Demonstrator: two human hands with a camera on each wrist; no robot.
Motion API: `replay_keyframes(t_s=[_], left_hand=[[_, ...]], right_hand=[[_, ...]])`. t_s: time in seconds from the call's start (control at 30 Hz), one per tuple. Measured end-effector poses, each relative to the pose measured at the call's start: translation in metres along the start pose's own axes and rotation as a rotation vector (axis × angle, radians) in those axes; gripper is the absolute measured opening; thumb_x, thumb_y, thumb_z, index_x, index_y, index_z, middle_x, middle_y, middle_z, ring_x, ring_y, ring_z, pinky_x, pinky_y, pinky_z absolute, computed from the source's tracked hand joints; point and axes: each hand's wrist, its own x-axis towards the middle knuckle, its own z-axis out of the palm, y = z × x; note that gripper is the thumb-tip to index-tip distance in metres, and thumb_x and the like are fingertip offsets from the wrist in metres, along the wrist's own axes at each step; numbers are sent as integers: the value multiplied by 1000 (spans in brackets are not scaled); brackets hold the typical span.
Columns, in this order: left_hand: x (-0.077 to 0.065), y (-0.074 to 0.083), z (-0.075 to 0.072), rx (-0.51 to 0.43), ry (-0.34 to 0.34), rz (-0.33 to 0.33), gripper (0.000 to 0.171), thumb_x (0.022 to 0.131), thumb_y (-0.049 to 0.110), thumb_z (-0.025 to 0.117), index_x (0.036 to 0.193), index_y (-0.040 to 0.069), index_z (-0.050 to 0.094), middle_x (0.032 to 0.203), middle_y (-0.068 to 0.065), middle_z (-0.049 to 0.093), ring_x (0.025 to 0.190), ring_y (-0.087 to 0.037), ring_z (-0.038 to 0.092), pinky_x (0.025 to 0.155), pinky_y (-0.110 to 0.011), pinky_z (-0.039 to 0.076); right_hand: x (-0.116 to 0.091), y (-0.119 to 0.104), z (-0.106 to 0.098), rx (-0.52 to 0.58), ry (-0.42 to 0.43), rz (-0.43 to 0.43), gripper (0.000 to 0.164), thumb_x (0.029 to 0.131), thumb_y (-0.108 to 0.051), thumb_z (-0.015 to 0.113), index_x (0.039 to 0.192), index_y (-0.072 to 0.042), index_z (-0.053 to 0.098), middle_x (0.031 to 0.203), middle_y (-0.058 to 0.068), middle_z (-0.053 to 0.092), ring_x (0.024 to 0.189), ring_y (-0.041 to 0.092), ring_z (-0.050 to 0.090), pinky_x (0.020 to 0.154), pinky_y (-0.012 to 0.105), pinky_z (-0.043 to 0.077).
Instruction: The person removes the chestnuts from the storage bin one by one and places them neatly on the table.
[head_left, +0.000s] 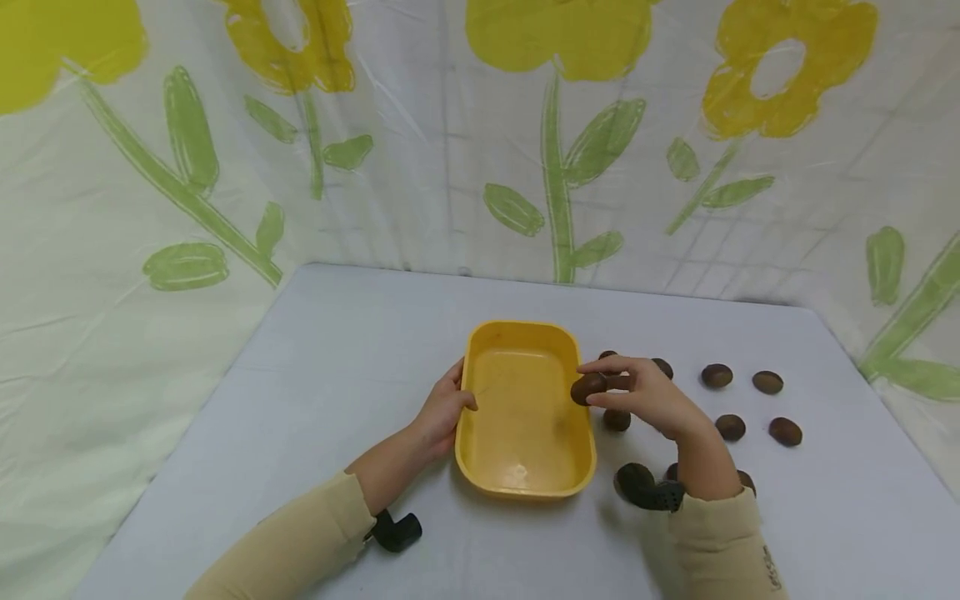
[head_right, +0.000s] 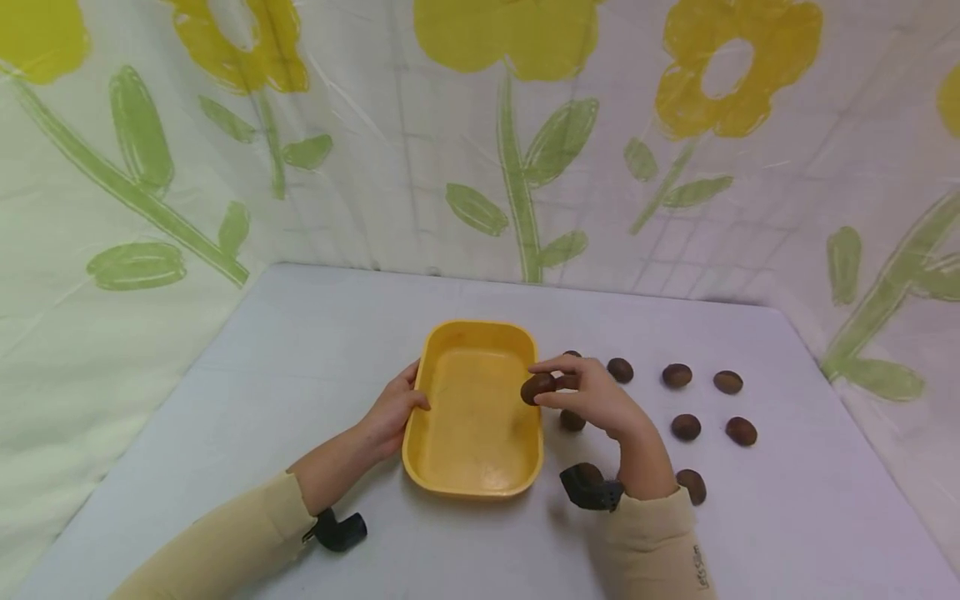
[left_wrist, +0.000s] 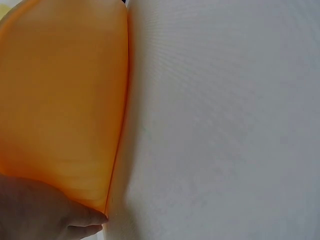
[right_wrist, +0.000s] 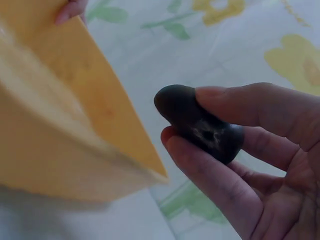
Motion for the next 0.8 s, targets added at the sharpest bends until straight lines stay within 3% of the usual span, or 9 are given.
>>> replay_keyframes(t_s=[0.2,0.37,0.53,0.8], left_hand=[[0,0,-1,-3,9,-3,84,74,-17,34,150,10,11,156,-7,18,138,-26,29,112,-43,27],[1,-1,-1,-1,5,-2,84,74,-17,34,150,10,12,156,-7,19,138,-27,29,112,-43,28],[1,-1,-1,7,12,-14,83,75,-15,35,151,11,11,155,-6,20,138,-26,30,112,-42,28],[1,0,-1,12,24,-20,83,75,-15,35,151,11,12,155,-6,20,138,-26,30,112,-43,28]], right_hand=[[-18,11,-11,8,54,-7,43,83,-19,67,122,-1,58,123,13,58,108,21,61,85,28,51],[-36,19,-23,37,82,-12,38,85,-16,64,121,-3,58,110,-5,61,97,7,64,79,23,52],[-58,29,-39,34,106,-37,38,87,-10,61,124,-1,56,111,-20,59,93,1,64,76,18,50],[-91,54,-63,86,177,-54,39,87,1,56,126,-4,56,113,-21,60,92,-1,65,74,14,47]])
